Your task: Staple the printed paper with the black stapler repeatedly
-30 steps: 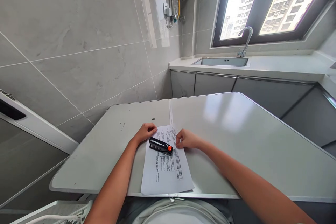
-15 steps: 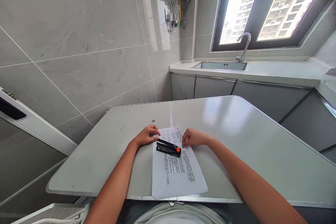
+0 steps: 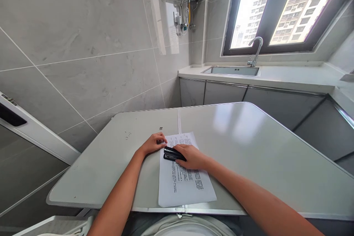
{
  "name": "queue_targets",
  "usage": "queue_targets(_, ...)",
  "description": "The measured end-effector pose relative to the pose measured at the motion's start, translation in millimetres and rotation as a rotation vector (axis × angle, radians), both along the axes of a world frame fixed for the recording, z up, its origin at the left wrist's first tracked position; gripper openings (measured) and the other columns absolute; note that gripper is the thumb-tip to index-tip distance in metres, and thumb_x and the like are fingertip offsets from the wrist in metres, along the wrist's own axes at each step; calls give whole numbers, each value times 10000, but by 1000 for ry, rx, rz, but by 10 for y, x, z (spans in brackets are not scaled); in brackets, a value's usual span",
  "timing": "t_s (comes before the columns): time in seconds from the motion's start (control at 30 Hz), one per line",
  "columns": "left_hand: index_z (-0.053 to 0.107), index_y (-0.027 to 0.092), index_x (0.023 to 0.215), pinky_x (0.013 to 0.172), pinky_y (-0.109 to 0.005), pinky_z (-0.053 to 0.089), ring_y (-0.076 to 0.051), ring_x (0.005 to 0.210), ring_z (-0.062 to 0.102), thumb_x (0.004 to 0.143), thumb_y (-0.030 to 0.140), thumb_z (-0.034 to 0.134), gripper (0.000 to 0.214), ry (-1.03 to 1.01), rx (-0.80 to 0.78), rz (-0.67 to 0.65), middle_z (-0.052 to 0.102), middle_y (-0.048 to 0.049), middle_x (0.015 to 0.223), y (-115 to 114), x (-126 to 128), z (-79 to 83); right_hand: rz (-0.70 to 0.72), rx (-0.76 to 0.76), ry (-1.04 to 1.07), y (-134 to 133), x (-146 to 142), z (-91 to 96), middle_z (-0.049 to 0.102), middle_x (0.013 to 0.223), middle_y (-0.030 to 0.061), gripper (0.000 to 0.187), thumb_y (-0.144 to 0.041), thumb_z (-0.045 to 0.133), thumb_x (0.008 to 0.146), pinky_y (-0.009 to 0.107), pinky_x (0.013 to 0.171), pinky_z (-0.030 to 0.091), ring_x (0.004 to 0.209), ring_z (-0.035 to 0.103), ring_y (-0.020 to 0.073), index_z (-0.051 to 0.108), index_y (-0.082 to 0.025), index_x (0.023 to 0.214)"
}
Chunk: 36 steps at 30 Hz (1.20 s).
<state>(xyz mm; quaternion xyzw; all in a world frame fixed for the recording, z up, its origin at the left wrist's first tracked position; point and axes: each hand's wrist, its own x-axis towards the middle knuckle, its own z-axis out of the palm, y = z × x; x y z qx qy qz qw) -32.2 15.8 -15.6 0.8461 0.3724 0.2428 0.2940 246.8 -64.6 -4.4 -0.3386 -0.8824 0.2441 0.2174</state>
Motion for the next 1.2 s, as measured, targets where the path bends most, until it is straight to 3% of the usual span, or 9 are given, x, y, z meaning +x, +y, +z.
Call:
queue_targets(0.1,788,214,916,707,-293,492,-143,756,580,915,356,677,180,6,9,11,655,-56,972,14,-2,-22,-19,8,47,68,22,-22,684,1110,71,333,-243,661,884,332,851,478,1017,628,243,617,-233,1215)
queue_targets(0.3,799,224,905,867,-349,525,-205,982,635,956,347,642,206,9,29,-79,707,-91,1059,31,9,-27,-63,2,59,104,45,-36,668,1038,48,218,-232,685,865,291,763,441,956,618,217,623,-223,1073)
queue_targets(0.43,799,238,927,960,-390,514,-217,1050,637,969,329,636,192,-6,73,-91,723,-92,1094,30,22,-12,-105,23,61,83,12,-76,670,1059,51,236,-253,686,882,298,766,434,933,622,214,624,-220,1107)
queue_targets(0.73,797,240,956,1056,-425,511,-255,1212,638,968,392,650,212,-57,58,-95,725,-102,1127,39,18,-46,-148,27,100,167,32,-128,695,1152,78,251,-268,620,980,401,987,418,1098,606,249,638,-228,1228)
queue_targets(0.93,807,255,953,1127,-450,460,-276,1331,587,947,433,685,216,-75,0,-91,732,-91,1225,36,1,-74,-247,19,161,165,27,-121,685,1135,77,281,-280,556,1014,409,967,434,1082,586,251,609,-239,1287)
queue_targets(1.07,805,251,953,1139,-465,445,-281,1324,589,912,437,729,205,-111,-12,-99,735,-90,1218,7,7,-38,-263,52,150,193,45,-134,680,1115,72,273,-278,548,1016,420,974,437,1074,567,254,614,-250,1279)
queue_targets(1.2,805,252,1032,1057,-427,494,-249,1156,657,896,422,751,224,-114,20,-110,726,-96,1175,-15,9,29,-283,1,161,234,51,-179,674,1104,67,284,-266,566,1006,401,952,457,1057,573,246,615,-244,1285)
